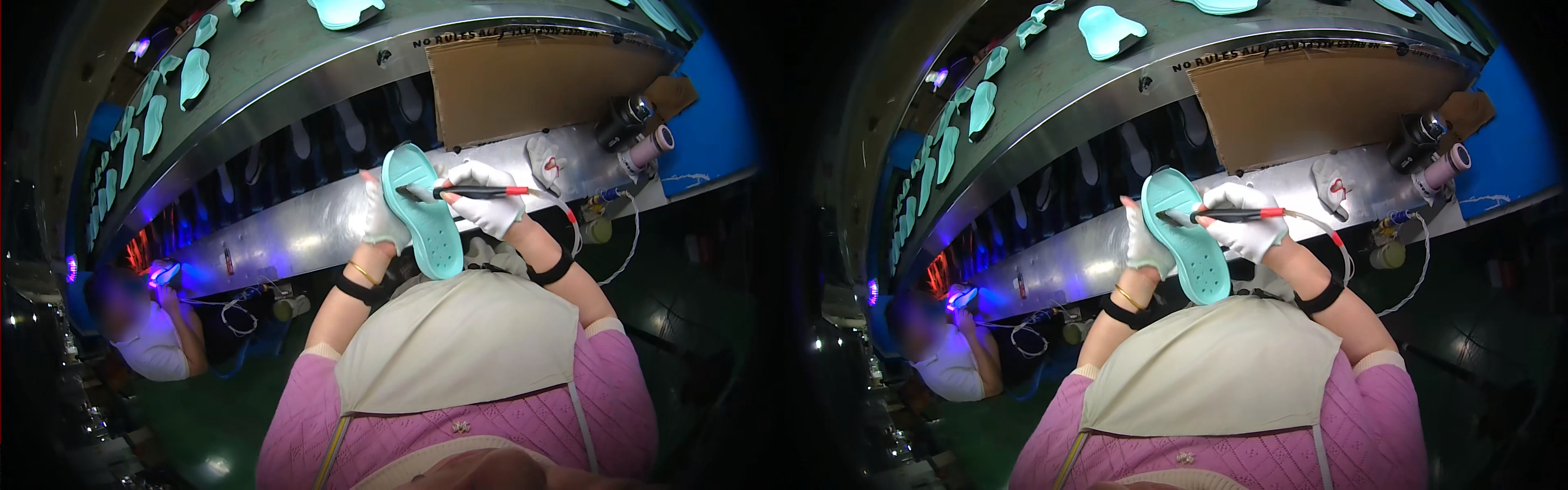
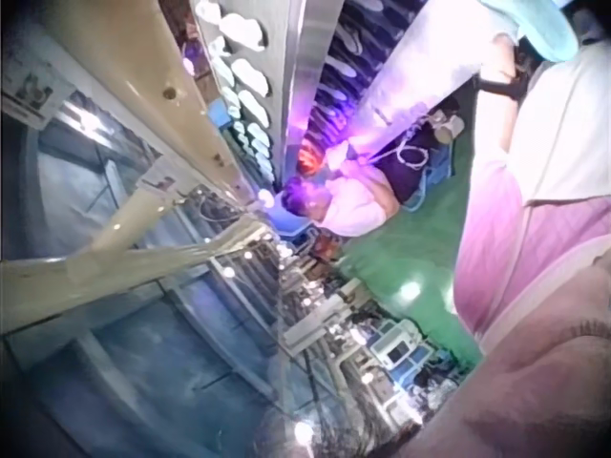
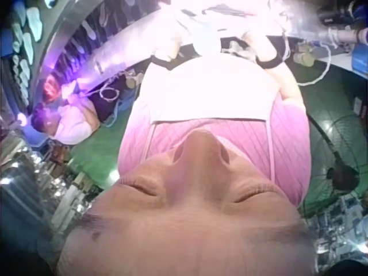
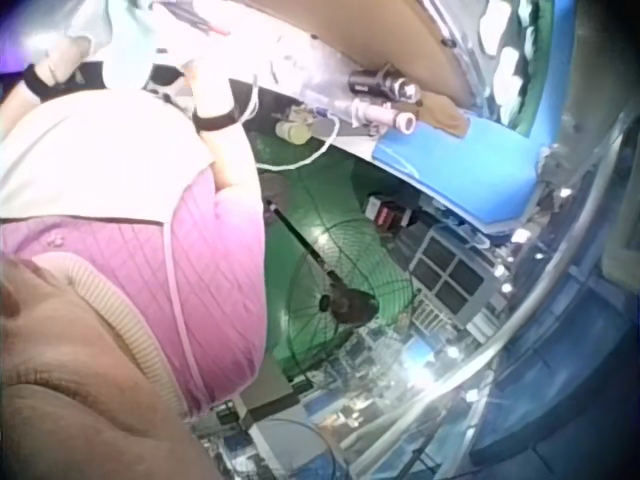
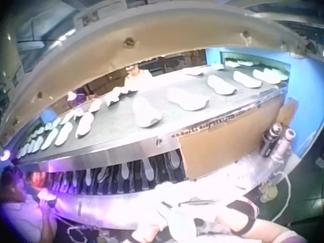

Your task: Applying glue or adhesive to the edge of a shoe sole using a small brush tool at a factory workstation.

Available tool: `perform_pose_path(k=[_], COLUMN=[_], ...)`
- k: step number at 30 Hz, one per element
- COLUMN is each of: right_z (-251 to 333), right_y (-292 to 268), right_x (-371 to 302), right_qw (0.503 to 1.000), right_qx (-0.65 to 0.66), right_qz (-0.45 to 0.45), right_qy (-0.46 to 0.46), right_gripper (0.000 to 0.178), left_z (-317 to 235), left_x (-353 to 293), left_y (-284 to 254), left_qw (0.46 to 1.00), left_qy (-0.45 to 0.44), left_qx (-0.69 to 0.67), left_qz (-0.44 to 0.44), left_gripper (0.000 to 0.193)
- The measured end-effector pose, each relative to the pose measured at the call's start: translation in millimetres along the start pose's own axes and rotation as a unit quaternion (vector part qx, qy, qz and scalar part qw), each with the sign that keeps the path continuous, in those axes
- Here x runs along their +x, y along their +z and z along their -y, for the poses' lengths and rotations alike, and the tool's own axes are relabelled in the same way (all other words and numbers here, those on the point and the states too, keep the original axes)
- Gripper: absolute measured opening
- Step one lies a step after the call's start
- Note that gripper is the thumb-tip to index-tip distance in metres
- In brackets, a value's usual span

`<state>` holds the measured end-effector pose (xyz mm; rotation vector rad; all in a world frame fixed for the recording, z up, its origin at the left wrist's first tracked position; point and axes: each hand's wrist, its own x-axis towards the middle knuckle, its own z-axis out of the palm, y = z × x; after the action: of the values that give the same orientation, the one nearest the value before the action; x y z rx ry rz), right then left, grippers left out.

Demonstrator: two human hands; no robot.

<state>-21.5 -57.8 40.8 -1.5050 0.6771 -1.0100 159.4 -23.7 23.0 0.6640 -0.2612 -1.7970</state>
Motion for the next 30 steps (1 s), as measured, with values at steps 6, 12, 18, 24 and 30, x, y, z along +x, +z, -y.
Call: perform_pose_path(k=[6, 12, 18, 24, 30], right_z=[-11.5, -4.2, 10.3, 1.8, 13.4], right_y=[8.6, 9.8, 12.2, 24.4, 19.7], right_x=[-18.4, -14.1, -16.0, -19.9, -17.4], right_qw=[0.997, 0.985, 0.979, 0.997, 0.97], right_qx=[0.057, 0.085, 0.118, 0.079, 0.189], right_qz=[0.002, -0.066, -0.018, -0.015, -0.03], right_qy=[0.056, 0.131, 0.163, 0.002, 0.151], right_gripper=[0.01, 0.013, 0.012, 0.011, 0.009], left_z=[39.7, 35.6, 22.9, 12.0, 6.1], left_x=[-26.7, -3.6, -1.0, 14.4, 14.3], left_y=[-20.7, -25.6, 4.9, -6.9, -13.8], left_qw=[0.981, 0.997, 0.986, 0.978, 0.962], left_qy=[0.051, 0.063, 0.166, 0.172, 0.163], left_qx=[0.186, 0.021, -0.003, -0.106, -0.186], left_qz=[0.019, 0.029, -0.016, 0.047, 0.112], left_gripper=[0.09, 0.094, 0.104, 0.103, 0.1])
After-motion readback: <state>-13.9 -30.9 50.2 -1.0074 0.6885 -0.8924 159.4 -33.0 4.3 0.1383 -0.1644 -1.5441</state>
